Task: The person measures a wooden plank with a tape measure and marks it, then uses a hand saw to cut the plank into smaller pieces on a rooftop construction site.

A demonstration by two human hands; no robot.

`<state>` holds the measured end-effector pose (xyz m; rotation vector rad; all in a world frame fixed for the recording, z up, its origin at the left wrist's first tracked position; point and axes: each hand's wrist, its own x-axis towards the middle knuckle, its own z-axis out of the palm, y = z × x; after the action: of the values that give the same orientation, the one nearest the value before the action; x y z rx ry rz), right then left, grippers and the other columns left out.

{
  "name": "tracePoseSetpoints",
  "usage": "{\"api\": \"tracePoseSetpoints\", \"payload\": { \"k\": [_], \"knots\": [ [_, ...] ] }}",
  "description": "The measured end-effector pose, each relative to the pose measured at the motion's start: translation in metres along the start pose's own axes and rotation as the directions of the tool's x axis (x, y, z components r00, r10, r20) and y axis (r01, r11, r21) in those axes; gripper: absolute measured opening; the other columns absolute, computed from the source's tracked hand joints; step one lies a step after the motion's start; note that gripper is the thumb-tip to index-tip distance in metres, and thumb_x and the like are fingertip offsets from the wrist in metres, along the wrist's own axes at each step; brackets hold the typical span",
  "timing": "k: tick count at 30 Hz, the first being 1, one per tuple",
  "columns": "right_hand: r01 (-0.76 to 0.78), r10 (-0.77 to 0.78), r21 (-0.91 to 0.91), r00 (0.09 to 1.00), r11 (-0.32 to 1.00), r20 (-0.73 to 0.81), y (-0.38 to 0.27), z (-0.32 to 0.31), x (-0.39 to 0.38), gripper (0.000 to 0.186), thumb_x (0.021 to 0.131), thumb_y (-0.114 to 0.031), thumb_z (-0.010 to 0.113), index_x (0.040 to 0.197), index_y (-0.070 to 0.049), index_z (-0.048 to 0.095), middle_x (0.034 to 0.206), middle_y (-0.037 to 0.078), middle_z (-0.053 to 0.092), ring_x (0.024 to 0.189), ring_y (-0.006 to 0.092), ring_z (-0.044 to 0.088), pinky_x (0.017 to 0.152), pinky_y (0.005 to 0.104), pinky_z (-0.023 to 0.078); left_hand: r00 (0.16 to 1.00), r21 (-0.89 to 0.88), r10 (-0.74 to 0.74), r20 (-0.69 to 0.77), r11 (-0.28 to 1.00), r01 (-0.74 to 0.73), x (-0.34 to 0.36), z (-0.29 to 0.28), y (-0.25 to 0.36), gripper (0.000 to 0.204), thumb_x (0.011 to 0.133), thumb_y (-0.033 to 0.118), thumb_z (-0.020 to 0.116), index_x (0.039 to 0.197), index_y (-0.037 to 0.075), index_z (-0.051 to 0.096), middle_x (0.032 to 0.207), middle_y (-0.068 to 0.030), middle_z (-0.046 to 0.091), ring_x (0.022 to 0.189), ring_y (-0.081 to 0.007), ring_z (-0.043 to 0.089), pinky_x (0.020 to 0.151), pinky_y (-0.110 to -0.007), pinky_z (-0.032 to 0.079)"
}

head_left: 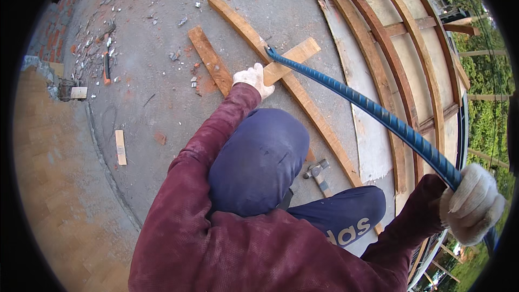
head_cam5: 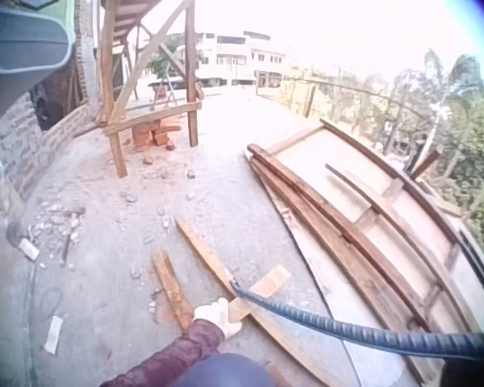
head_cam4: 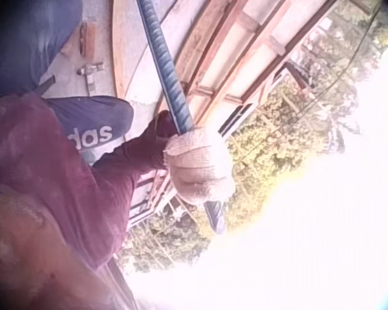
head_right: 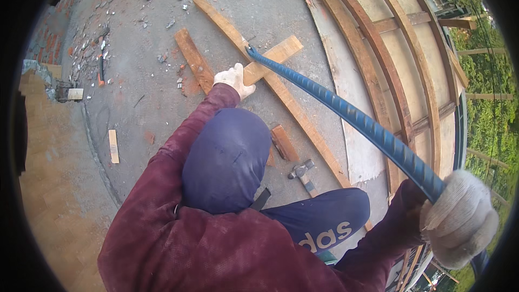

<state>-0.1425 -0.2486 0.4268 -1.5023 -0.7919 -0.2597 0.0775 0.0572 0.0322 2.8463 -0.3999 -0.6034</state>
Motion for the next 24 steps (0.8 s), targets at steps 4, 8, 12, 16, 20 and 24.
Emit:
{"api": "tracePoseSetpoints", "payload": {
  "k": [4, 8, 12, 16, 20, 24],
  "knots": [
    [0.071, 0.112, 0.230, 0.715, 0.971, -0.691, 0.042, 0.002, -0.202, 0.038, 0.101, -0.014, 0.054, 0.131, 0.007, 0.064, 0.060, -0.006, 0.042, 0.069, 0.0109, 0.048, 0.090, 0.0317, 0.046, 0.999, 0.005, 0.039, -0.032, 0.999, -0.039, 0.000, -0.001, 0.005, 0.070, 0.079, 0.053, 0.074, 0.126, 0.005, 0.055, 0.116, -0.0194, 0.073, 0.109, -0.0344, 0.072, 0.094, -0.045, 0.056],
    [0.107, 0.142, 0.221, 0.490, 0.969, -0.860, 0.065, 0.017, -0.294, 0.038, 0.104, -0.018, 0.055, 0.135, 0.001, 0.066, 0.066, -0.004, 0.035, 0.072, 0.0146, 0.046, 0.097, 0.0408, 0.044, 1.000, 0.034, 0.015, 0.001, 0.999, -0.015, 0.000, -0.004, 0.016, 0.071, 0.078, 0.053, 0.075, 0.126, 0.005, 0.055, 0.116, -0.0190, 0.073, 0.110, -0.0338, 0.072, 0.094, -0.044, 0.056],
    [0.061, 0.071, 0.105, 0.410, 0.993, -0.909, 0.080, 0.060, -0.324, 0.035, 0.104, -0.021, 0.056, 0.132, -0.003, 0.067, 0.069, -0.003, 0.045, 0.081, 0.0167, 0.054, 0.107, 0.0484, 0.041, 0.998, 0.060, -0.068, -0.015, 0.996, 0.069, 0.006, 0.005, 0.002, 0.078, 0.077, 0.059, 0.076, 0.128, 0.005, 0.053, 0.121, -0.0194, 0.072, 0.112, -0.0333, 0.071, 0.097, -0.045, 0.054],
    [0.252, 0.251, 0.201, -0.188, 0.947, -0.949, 0.140, 0.107, -0.442, 0.029, 0.106, -0.023, 0.056, 0.116, 0.004, 0.064, 0.071, 0.000, 0.057, 0.084, 0.0205, 0.061, 0.103, 0.0475, 0.044, 0.998, 0.062, 0.026, -0.061, 0.998, -0.023, 0.008, -0.001, 0.008, 0.080, 0.075, 0.058, 0.078, 0.128, 0.004, 0.052, 0.120, -0.0214, 0.071, 0.114, -0.0356, 0.070, 0.098, -0.045, 0.054],
    [0.384, 0.366, 0.165, -0.541, 0.908, -0.757, 0.134, 0.171, -0.513, 0.025, 0.102, -0.023, 0.059, 0.104, 0.002, 0.063, 0.066, 0.000, 0.048, 0.073, 0.0182, 0.052, 0.086, 0.0429, 0.043, 0.993, 0.182, 0.104, -0.049, 0.979, -0.093, 0.008, -0.018, 0.031, 0.079, 0.072, 0.057, 0.080, 0.125, 0.005, 0.055, 0.121, -0.0215, 0.071, 0.113, -0.0370, 0.070, 0.097, -0.045, 0.054],
    [0.476, 0.372, 0.091, -0.537, 0.875, -0.757, 0.099, 0.175, -0.511, 0.023, 0.099, -0.023, 0.062, 0.093, -0.001, 0.062, 0.061, -0.001, 0.040, 0.062, 0.0159, 0.044, 0.069, 0.0383, 0.042, 0.994, 0.251, 0.106, -0.032, 0.963, -0.095, -0.001, -0.026, 0.027, 0.080, 0.070, 0.055, 0.082, 0.128, 0.008, 0.054, 0.123, -0.0195, 0.069, 0.114, -0.0358, 0.069, 0.098, -0.047, 0.054]
  ]
}}
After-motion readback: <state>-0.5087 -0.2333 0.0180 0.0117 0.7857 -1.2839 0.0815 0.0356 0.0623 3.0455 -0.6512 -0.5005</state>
